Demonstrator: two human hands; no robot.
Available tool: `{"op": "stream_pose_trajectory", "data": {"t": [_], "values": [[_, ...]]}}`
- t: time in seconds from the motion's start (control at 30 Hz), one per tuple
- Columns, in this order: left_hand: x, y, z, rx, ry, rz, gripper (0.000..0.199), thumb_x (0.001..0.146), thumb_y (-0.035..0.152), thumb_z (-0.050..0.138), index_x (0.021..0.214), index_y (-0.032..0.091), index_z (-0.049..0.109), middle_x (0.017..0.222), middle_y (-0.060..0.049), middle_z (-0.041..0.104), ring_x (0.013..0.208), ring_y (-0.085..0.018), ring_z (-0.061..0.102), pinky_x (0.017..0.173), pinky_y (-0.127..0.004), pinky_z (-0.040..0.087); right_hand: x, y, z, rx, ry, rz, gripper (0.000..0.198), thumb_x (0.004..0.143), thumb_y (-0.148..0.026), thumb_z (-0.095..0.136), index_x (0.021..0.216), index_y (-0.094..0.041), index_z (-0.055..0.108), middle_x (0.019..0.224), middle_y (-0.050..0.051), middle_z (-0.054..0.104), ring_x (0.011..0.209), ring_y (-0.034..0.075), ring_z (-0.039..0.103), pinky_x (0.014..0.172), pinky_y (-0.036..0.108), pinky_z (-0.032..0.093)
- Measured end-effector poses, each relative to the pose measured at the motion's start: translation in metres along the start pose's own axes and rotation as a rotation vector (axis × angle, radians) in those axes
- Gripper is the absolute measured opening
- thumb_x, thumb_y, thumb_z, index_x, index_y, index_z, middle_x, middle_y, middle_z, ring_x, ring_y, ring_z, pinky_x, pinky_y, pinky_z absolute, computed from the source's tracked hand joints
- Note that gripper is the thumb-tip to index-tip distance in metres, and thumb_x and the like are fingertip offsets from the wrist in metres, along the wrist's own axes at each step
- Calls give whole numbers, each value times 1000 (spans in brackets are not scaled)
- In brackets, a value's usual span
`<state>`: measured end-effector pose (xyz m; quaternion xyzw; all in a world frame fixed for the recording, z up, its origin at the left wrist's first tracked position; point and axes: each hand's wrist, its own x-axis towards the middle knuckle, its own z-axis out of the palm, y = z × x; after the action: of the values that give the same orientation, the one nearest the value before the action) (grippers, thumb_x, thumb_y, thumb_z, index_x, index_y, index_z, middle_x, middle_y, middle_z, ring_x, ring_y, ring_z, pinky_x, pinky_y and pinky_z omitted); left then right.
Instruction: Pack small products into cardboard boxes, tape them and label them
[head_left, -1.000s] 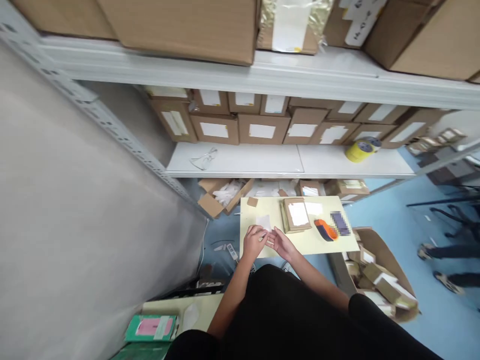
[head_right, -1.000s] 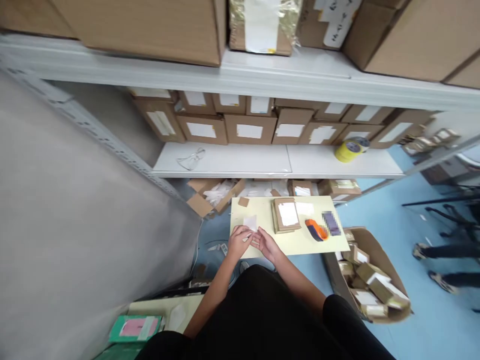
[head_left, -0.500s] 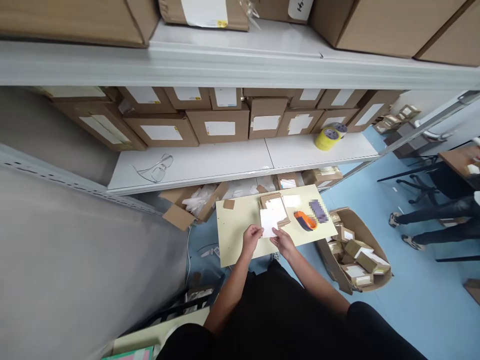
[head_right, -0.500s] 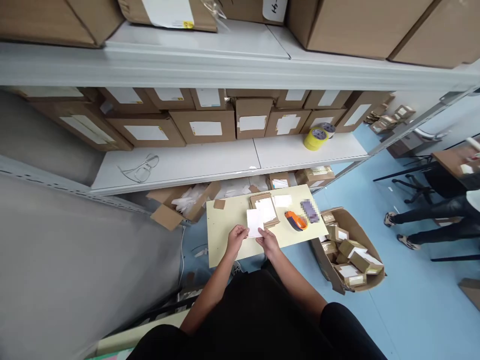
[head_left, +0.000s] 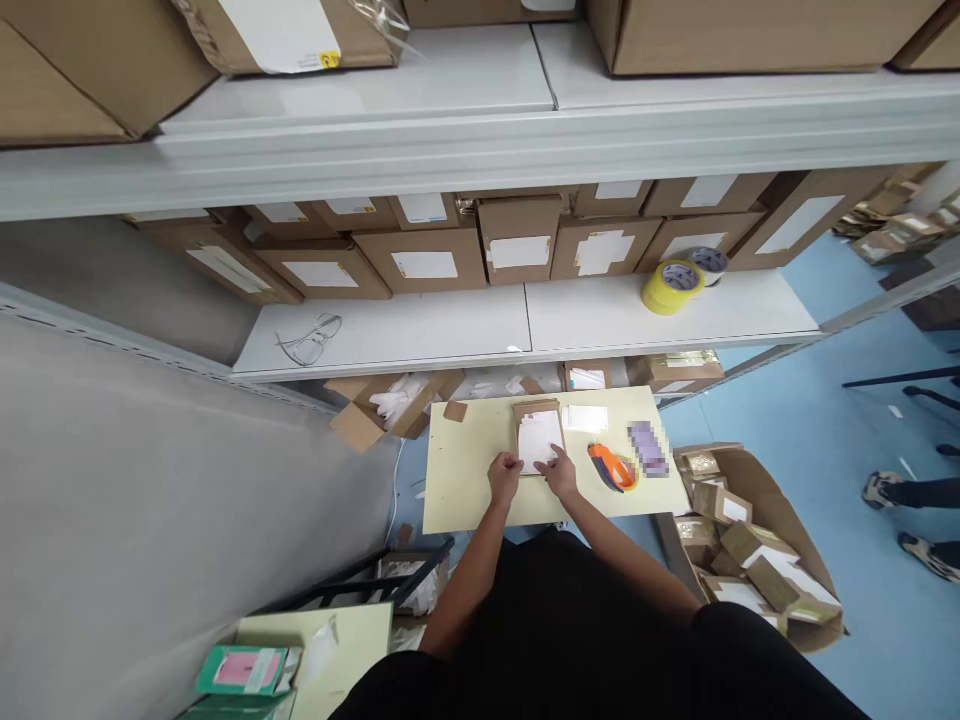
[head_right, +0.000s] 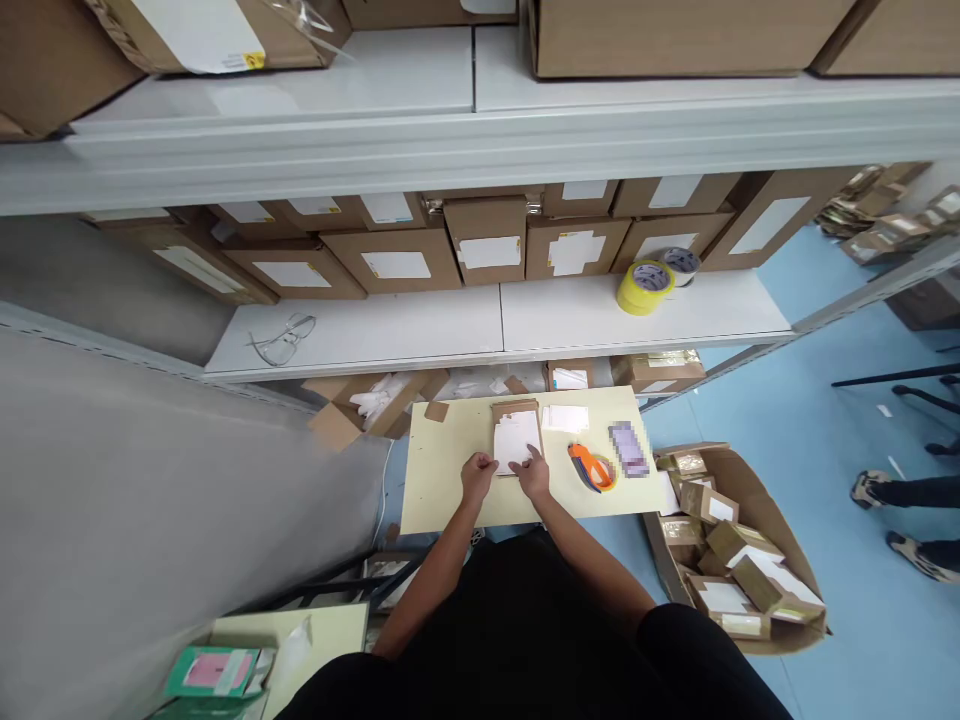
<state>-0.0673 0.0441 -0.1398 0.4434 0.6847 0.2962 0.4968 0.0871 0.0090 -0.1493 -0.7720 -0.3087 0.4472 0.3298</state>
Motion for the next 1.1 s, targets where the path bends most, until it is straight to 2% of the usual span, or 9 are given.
{"op": "stream_pose_trajectory", "data": {"t": [0.1, 0.23, 0.37, 0.5, 0.67, 0.77, 0.83, 0.97, 1.1], "values": [[4, -2, 13, 91, 46, -38, 15, 73, 17, 72, 66, 23, 60, 63, 5, 64, 65, -14, 63, 70, -25, 48, 17, 8, -3, -107, -6, 6, 51, 73, -37, 81, 119, -22, 65, 62, -7, 63, 65, 20, 66, 63, 27, 46], [6, -8, 21, 195, 107, -60, 16, 74, 16, 72, 66, 23, 60, 65, 5, 66, 68, -15, 66, 72, -25, 49, 29, 14, -3, -229, -79, -15, 41, 78, -33, 78, 116, -25, 63, 68, -5, 68, 70, 20, 69, 64, 26, 44], [10, -12, 21, 245, 168, -91, 16, 76, 13, 68, 66, 23, 60, 67, 3, 68, 71, -16, 67, 73, -26, 49, 32, 19, -4, -318, -86, -17, 33, 84, -33, 75, 114, -25, 62, 81, -1, 74, 79, 21, 72, 65, 26, 44], [12, -12, 17, 247, 157, -53, 14, 76, 13, 67, 67, 23, 61, 68, 3, 68, 72, -16, 67, 75, -26, 50, 33, 20, -5, -353, -120, -27, 27, 89, -35, 71, 114, -26, 64, 81, -1, 74, 78, 20, 72, 65, 25, 45], [3, -11, 12, 226, 110, 95, 12, 80, 15, 62, 72, 23, 63, 70, 3, 69, 71, -15, 66, 75, -25, 50, 34, 17, -3, -284, -240, 4, 18, 91, -41, 70, 97, -24, 70, 71, -3, 72, 66, 17, 69, 63, 24, 45], [0, -7, 8, 184, 102, 127, 11, 81, 16, 61, 72, 24, 64, 71, 3, 70, 71, -15, 66, 75, -26, 50, 33, 13, -3, -243, -234, 20, 18, 87, -41, 73, 86, -23, 71, 66, -3, 71, 62, 16, 67, 63, 24, 44], [2, -3, 6, 127, 52, 134, 10, 80, 18, 64, 72, 24, 64, 71, 3, 70, 71, -15, 66, 76, -26, 51, 30, 11, -4, -191, -220, 34, 23, 85, -45, 73, 78, -23, 70, 62, -3, 69, 61, 16, 65, 63, 24, 44], [13, -2, 7, -8, -50, 59, 9, 74, 21, 73, 71, 23, 64, 69, 2, 70, 70, -16, 68, 73, -27, 52, 25, 8, -6, 23, -218, 11, 38, 81, -57, 70, 65, -23, 62, 55, -3, 62, 60, 17, 61, 66, 27, 47], [19, -14, 14, -46, -46, -48, 14, 70, 23, 76, 69, 22, 62, 66, 3, 68, 66, -15, 67, 71, -26, 52, 21, 12, -8, 78, -99, -5, 43, 75, -64, 69, 62, -25, 57, 56, -2, 59, 62, 19, 58, 67, 30, 48]]}}
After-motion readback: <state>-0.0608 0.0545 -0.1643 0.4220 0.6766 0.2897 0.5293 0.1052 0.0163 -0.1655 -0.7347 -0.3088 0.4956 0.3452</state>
